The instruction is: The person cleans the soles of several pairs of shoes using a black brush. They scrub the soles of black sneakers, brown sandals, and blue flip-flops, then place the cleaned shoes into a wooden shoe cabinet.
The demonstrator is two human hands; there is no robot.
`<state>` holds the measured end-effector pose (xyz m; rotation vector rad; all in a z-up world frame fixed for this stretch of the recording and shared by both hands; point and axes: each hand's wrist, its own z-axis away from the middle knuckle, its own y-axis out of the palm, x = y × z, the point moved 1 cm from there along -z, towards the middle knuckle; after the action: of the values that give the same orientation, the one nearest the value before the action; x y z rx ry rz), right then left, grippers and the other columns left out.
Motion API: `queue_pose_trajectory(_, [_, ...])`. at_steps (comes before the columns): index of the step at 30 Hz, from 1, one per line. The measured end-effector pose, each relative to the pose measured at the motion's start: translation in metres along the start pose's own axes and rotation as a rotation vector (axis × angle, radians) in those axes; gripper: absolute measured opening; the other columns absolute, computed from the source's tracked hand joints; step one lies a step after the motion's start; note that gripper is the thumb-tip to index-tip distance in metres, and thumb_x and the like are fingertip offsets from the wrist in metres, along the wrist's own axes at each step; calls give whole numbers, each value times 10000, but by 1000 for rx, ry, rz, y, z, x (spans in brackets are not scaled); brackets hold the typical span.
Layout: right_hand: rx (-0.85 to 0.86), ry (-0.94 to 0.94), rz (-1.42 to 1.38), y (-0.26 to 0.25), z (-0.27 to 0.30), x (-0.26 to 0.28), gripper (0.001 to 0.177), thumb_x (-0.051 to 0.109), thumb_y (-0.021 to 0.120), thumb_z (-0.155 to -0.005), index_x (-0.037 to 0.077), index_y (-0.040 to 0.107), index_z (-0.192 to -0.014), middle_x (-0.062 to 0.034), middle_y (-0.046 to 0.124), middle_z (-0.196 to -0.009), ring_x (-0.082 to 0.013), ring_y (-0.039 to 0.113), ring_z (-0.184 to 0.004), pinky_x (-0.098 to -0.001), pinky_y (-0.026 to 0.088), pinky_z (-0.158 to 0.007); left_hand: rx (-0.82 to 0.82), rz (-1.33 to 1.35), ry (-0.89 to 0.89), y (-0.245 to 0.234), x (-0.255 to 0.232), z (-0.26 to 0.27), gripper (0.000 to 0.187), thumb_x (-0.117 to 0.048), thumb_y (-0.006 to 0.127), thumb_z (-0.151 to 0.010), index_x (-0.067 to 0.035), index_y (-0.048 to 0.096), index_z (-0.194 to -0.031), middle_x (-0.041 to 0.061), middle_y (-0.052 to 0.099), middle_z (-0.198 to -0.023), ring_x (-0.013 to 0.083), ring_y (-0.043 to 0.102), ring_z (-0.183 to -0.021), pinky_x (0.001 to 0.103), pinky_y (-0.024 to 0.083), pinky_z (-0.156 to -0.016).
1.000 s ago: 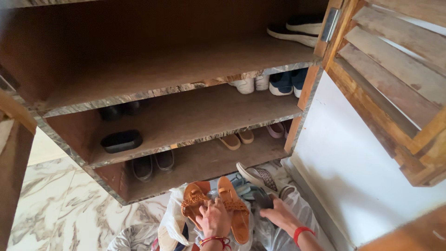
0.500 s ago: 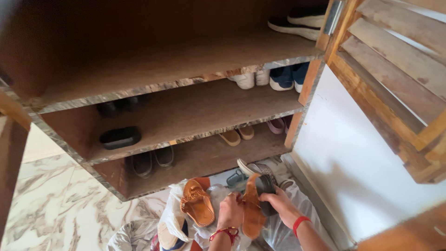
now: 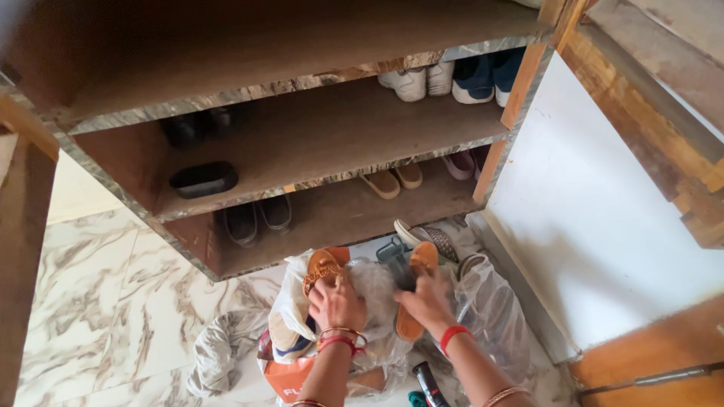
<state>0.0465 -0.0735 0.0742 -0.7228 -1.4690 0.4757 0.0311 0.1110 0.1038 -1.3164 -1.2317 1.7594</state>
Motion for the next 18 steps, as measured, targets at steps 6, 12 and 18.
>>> queue_pose_trajectory(6, [234, -7, -91, 9, 21, 16, 719, 285, 782, -687, 115, 591, -1359, -112, 447, -1541, -410, 328, -1433, -464, 305, -1200, -46, 4, 33, 10, 10, 16, 908, -403, 900, -692, -190, 483, -1470, 309, 166, -1577, 477, 185, -1448, 517, 388, -1087])
queue_pose_trajectory(12, [340, 13, 213, -18, 28, 24, 766, 258, 781, -697, 190, 556, -1426, 64, 329, -1616, -312, 223, -1509, -523, 250, -1192, -99, 40, 200, 25, 30, -2, 616, -321, 799, -776, -122, 576, -1315, 170, 564, -1346, 386, 378, -1416, 477, 285, -1215])
queue_pose_trajectory(18, [396, -29, 351, -33, 30, 22, 664, 233, 725, -727, 196, 579, -1374, 91, 338, -1601, -271, 252, -1503, -480, 296, -1209, -236, 292, 284, 5, 58, -25, 229, -256, 685, -895, -69, 748, -1012, 116, 733, -1151, 305, 672, -1155, 417, 371, -1202])
